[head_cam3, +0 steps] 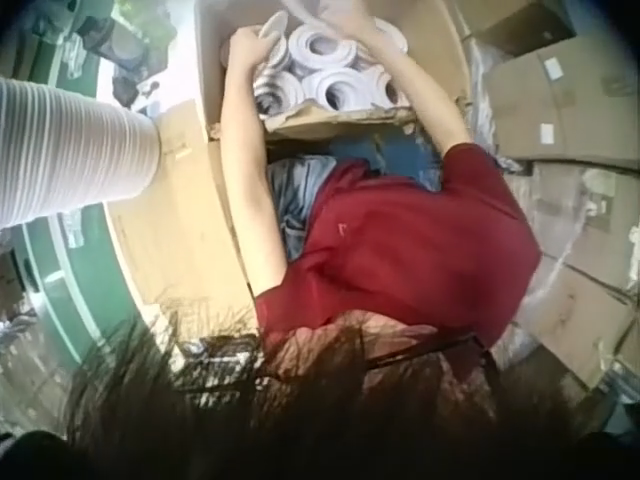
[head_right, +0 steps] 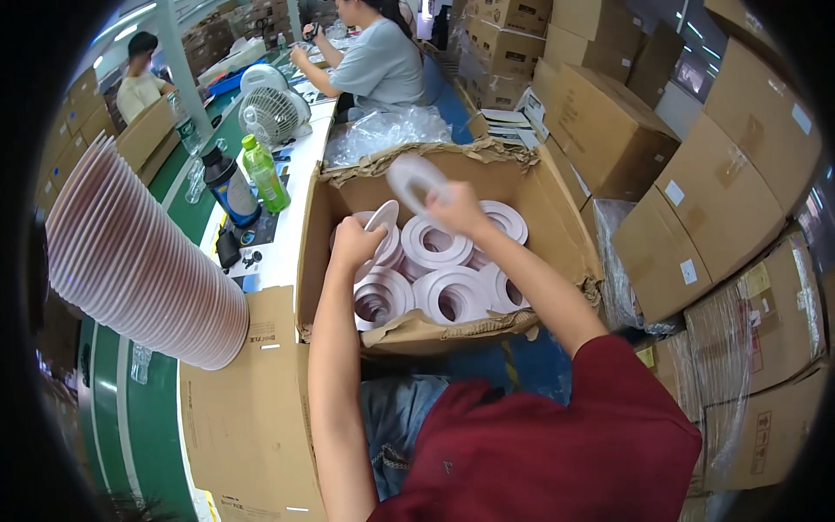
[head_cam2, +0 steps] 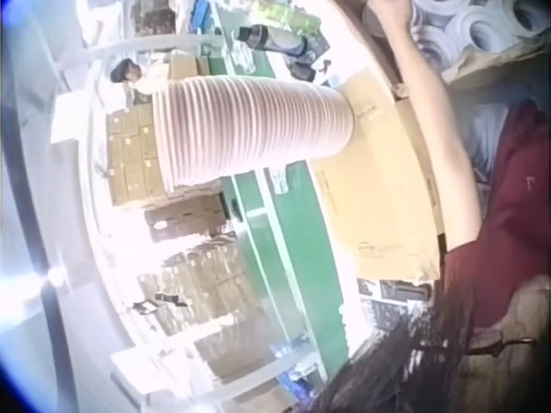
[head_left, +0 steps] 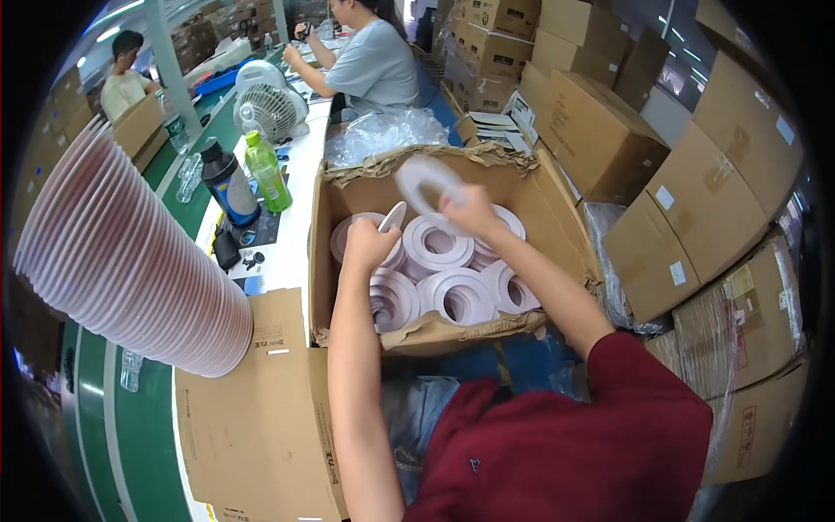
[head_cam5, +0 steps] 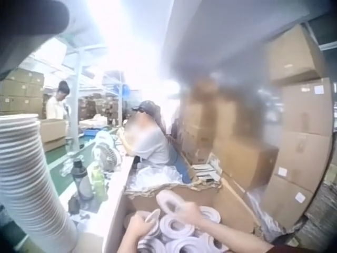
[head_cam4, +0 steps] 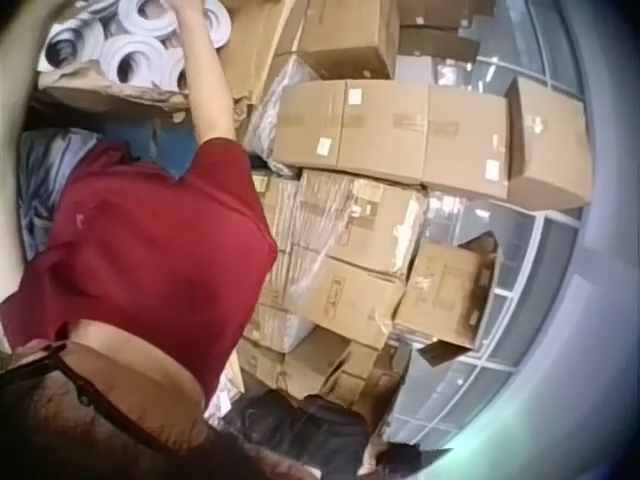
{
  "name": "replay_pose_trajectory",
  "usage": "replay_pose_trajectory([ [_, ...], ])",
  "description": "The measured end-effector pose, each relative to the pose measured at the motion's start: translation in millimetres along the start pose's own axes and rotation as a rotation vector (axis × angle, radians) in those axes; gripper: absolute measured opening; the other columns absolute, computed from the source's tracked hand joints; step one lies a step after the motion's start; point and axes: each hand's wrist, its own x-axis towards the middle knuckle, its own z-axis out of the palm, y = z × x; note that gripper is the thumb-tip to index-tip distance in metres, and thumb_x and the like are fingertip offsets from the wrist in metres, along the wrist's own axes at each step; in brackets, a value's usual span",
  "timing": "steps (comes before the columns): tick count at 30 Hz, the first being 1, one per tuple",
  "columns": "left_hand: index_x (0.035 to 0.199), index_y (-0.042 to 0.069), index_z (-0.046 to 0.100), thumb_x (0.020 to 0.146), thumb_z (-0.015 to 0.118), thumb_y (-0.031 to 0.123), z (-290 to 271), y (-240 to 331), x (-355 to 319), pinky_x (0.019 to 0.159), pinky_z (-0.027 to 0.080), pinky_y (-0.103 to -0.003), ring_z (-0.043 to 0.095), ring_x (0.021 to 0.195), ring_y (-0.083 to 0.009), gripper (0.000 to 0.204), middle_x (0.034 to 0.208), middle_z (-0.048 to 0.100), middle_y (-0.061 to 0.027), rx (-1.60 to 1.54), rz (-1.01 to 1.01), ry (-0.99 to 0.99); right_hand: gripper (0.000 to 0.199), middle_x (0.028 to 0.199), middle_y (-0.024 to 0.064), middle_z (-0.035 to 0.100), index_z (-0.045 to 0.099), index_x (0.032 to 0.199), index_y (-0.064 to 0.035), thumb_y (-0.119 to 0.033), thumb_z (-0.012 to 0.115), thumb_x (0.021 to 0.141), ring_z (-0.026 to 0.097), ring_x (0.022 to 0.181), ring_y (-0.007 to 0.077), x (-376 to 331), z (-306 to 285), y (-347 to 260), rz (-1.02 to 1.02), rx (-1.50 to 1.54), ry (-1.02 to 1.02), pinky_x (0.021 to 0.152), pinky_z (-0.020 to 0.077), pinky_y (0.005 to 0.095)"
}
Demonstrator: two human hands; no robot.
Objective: Packing rolls of white adhesive material from a stack into a cardboard box on a production line.
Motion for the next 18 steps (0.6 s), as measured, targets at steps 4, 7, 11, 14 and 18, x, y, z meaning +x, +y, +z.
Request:
replay_pose_trajectory([
  [4,0.079,-0.004,0.070,0.070,0.066,0.027,-8,6,-6,0.070,0.053,-0.041,0.067,0.071,-0.0372,0.033,0.071,0.065,-0.0258,-0.199,-0.123,0.006,0.009,0.061,0.0021,0.053,0.061,0.079,-0.0038,-0.007,0.065,0.072,0.049,0.058,0.0086,3,0,-8,0.477,0.104,0.561,0.057,0.0428,0.0285],
  [7,0.080,-0.005,0.072,0.071,0.068,0.026,1,-8,0,0.066,0.054,-0.038,0.068,0.058,-0.0291,0.032,0.063,0.066,-0.0203,-0.027,0.016,0.017,0.012,0.061,-0.0017,0.047,0.055,0.081,-0.0044,-0.003,0.063,0.073,0.045,0.057,0.0080,-3,-1,11,-0.197,-0.125,0.124,0.051,0.0384,0.0258],
  [11,0.079,-0.006,0.072,0.072,0.067,0.022,-15,17,-9,0.065,0.055,-0.035,0.069,0.058,-0.0257,0.029,0.061,0.066,-0.0182,-0.171,-0.093,0.002,0.013,0.064,0.0059,0.053,0.059,0.083,-0.0036,-0.008,0.063,0.071,0.052,0.057,0.0182,-4,9,-1,0.333,0.153,0.507,0.057,0.0452,0.0347],
  [14,0.079,-0.006,0.072,0.073,0.067,0.021,-13,-1,-5,0.063,0.055,-0.034,0.068,0.056,-0.0239,0.028,0.059,0.065,-0.0175,0.000,-0.055,-0.048,0.010,0.066,0.0025,0.049,0.052,0.074,-0.0049,-0.005,0.062,0.073,0.050,0.060,0.0092,-6,4,6,-0.205,-0.131,0.080,0.053,0.0405,0.0290],
  [18,0.080,-0.007,0.071,0.073,0.068,0.017,-11,1,-6,0.063,0.056,-0.034,0.068,0.055,-0.0232,0.025,0.061,0.066,-0.0181,-0.041,-0.074,-0.040,0.012,0.062,0.0059,0.051,0.051,0.068,-0.0043,-0.006,0.062,0.070,0.050,0.058,0.0123,-2,0,-18,0.508,0.196,0.734,0.056,0.0413,0.0331],
])
